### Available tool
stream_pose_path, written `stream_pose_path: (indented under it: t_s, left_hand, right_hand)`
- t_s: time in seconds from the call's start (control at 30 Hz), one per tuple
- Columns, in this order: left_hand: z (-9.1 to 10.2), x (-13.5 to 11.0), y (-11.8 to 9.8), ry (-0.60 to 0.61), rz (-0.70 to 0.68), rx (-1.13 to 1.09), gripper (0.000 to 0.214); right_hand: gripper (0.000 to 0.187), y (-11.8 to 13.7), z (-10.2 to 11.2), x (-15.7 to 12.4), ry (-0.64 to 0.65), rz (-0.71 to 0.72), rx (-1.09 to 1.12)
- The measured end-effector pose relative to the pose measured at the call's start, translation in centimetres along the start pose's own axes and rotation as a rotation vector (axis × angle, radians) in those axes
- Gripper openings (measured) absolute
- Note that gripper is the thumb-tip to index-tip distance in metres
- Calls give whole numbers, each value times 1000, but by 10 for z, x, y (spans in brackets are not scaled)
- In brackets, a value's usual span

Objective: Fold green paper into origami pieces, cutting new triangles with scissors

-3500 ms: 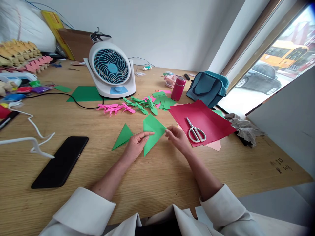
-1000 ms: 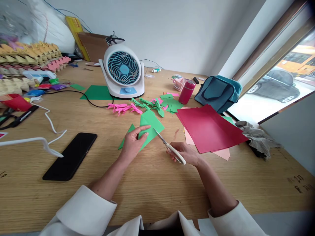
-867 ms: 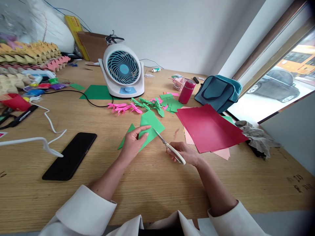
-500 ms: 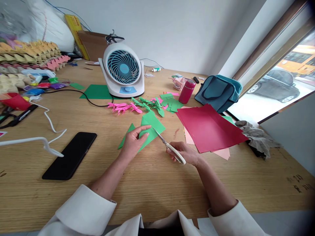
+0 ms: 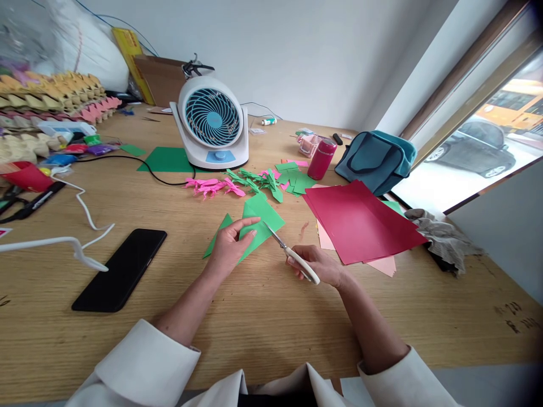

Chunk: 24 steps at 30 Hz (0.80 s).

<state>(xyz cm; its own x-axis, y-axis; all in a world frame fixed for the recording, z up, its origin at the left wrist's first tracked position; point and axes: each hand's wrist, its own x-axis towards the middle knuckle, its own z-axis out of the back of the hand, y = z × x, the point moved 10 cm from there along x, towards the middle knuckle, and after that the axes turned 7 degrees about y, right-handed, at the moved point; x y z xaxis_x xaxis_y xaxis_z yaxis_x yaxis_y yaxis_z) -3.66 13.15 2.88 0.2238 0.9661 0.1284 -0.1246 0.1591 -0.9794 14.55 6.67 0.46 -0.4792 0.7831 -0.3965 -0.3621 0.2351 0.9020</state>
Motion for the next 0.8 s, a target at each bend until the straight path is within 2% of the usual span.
stream_pose_path:
  t_s: [0.3, 0.6, 0.8]
  left_hand:
    - [2, -1, -5, -33, -9, -21, 38]
    - [2, 0, -3, -25, -26, -31, 42]
    - [3, 1, 3, -20, -26, -15, 38]
  right_hand:
    - [43, -1, 2, 0, -34, -32, -16]
    - [43, -1, 5, 1, -53, 22, 6]
    - [43, -5, 7, 2, -58, 27, 20]
